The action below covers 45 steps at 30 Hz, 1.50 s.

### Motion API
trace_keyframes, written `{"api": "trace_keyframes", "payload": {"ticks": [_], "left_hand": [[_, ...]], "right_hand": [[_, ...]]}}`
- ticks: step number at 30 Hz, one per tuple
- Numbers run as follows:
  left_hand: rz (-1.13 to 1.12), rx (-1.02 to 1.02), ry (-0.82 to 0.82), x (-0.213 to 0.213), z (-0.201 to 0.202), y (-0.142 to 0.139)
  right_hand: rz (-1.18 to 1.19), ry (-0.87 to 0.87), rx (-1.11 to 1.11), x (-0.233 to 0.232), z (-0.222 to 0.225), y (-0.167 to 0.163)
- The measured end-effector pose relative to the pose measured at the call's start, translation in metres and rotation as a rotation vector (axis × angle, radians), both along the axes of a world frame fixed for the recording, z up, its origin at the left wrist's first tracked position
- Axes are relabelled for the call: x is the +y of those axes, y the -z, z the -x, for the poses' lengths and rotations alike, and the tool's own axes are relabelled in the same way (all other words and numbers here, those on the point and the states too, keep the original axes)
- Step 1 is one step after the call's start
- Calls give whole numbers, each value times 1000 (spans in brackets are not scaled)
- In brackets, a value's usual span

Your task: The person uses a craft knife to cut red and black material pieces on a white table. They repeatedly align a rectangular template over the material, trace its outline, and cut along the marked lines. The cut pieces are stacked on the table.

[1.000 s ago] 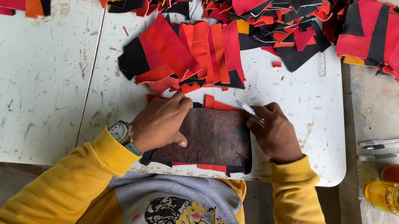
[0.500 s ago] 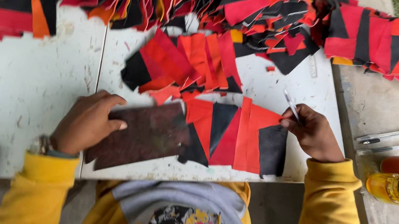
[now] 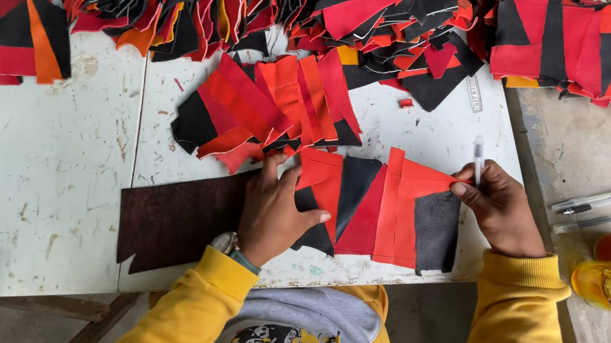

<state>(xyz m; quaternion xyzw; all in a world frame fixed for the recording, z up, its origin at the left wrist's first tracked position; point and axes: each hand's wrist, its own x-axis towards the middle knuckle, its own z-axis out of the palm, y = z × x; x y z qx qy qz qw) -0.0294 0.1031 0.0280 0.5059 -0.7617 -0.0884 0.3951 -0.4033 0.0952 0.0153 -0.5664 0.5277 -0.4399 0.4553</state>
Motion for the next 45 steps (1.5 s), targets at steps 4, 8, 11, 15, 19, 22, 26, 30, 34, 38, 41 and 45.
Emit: {"api": "trace_keyframes", "payload": {"ticks": [4, 8, 11, 15, 19, 22, 26, 30, 34, 38, 41, 45], "left_hand": [[-318, 430, 194, -11, 28, -33], [32, 394, 562, -49, 66, -114], [107, 453, 634, -98, 118, -174], [177, 756, 535, -185, 213, -209], [40, 832, 285, -244, 298, -172], [-279, 574, 246, -266, 317, -120], [-330, 323, 280, -241, 281, -49], [-247, 198, 574, -157, 183, -16], [-346, 205, 397, -60, 41, -26], [-248, 88, -139, -8, -90, -48], [-327, -64, -366, 21, -148, -42], [-442, -181, -520, 42, -195, -10]], "right_hand": [[-23, 174, -154, 3, -3, -3], [36, 608, -238, 19, 3, -15], [45, 697, -379, 34, 10, -20], [-4, 707, -339, 41, 14, -19], [-7, 775, -462, 25, 20, -20], [32, 801, -534, -11, 39, -26], [41, 732, -786, -82, 73, -27], [24, 529, -1055, -143, 91, -27], [24, 731, -851, -137, 85, -30], [37, 752, -154, -95, 35, -38], [-13, 424, 415, -79, -30, -32], [-36, 270, 319, -71, -105, -21]]}}
